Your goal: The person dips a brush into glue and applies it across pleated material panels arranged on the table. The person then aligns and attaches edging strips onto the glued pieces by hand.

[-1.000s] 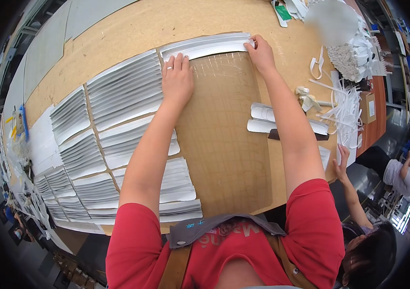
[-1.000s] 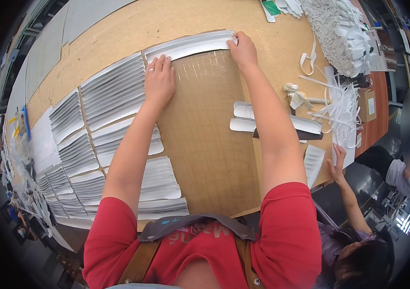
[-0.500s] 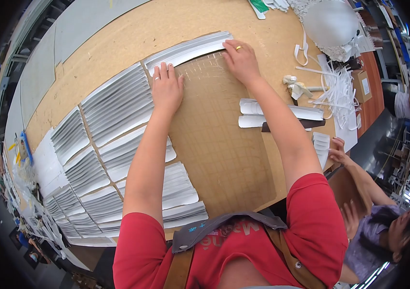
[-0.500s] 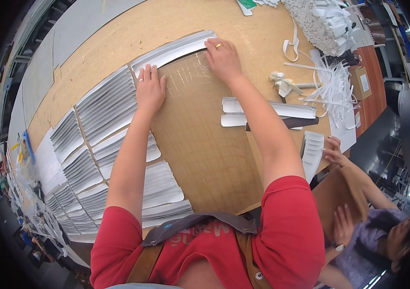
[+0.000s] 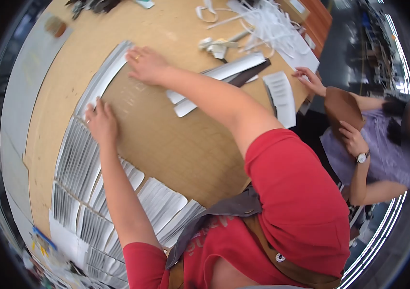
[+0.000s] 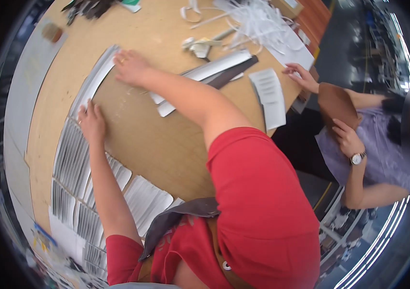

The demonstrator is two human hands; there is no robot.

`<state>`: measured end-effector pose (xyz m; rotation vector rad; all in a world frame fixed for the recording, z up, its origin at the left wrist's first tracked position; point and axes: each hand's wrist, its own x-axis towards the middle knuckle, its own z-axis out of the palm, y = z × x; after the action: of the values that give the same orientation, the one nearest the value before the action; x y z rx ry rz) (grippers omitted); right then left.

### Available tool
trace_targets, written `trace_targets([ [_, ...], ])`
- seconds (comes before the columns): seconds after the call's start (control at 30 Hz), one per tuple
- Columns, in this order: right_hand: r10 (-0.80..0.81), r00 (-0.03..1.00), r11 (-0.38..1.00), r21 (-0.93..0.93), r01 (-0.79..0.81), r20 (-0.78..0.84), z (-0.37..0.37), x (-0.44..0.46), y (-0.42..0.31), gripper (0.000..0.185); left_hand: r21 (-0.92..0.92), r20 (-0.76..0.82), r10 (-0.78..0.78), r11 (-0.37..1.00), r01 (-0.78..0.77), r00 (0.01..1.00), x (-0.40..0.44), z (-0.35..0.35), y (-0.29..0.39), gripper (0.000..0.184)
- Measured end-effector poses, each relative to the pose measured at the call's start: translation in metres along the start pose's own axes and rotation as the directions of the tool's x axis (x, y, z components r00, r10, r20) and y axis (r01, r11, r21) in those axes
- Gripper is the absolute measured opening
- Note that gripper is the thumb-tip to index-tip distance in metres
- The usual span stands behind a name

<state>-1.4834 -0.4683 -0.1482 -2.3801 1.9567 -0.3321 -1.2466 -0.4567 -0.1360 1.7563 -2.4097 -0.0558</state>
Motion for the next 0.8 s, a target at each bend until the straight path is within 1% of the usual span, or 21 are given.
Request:
trace_targets([
  [0.1, 0.006, 0.996, 0.997, 0.078, 0.001, -0.089, 0.002, 0.0, 0.002, 0.056, -0.039, 0.049, -0.021, 0.999, 0.023, 0.999, 0.005, -0.007, -0.003, 0.04],
  [0.13, 0.007, 1.0, 0.997, 0.079, -0.006, -0.008, -0.002, 0.002, 0.004, 0.053, -0.047, 0.068, -0.031, 0.998, 0.034, 0.997, 0.007, -0.008, -0.003, 0.04],
  [0.2, 0.006, 0.989, 0.996, 0.083, -0.019, 0.15, -0.025, 0.011, 0.005, 0.048, -0.032, 0.069, -0.008, 0.999, 0.01, 0.998, 0.01, -0.004, -0.01, 0.039],
  [0.3, 0.021, 0.997, 0.998, -0.059, -0.017, 0.077, -0.011, 0.012, -0.002, 0.046, -0.002, 0.077, 0.001, 1.0, -0.001, 0.997, 0.011, -0.002, -0.012, 0.039],
  [0.4, 0.045, 0.999, 0.999, -0.021, -0.046, -0.026, 0.001, 0.007, -0.003, 0.047, 0.053, 0.094, 0.027, 0.998, -0.032, 0.995, 0.013, -0.006, -0.011, 0.039],
  [0.5, 0.055, 0.997, 0.997, -0.053, -0.057, -0.049, 0.006, 0.006, -0.007, 0.049, 0.208, 0.083, 0.041, 0.976, -0.057, 0.996, 0.009, -0.021, 0.002, 0.039],
  [0.6, 0.064, 0.997, 0.997, -0.055, -0.061, 0.05, 0.0, 0.011, -0.007, 0.051, 0.167, 0.097, 0.048, 0.984, -0.064, 0.994, 0.014, -0.011, -0.003, 0.041],
  [0.7, 0.074, 0.995, 0.995, -0.075, -0.068, 0.072, -0.001, 0.014, -0.008, 0.052, 0.219, 0.113, 0.028, 0.974, -0.052, 0.993, 0.01, -0.011, 0.004, 0.043],
  [0.8, 0.069, 0.997, 0.992, -0.108, -0.066, 0.026, 0.003, 0.011, -0.009, 0.053, 0.241, 0.108, 0.028, 0.969, -0.053, 0.994, 0.009, -0.011, 0.011, 0.045],
])
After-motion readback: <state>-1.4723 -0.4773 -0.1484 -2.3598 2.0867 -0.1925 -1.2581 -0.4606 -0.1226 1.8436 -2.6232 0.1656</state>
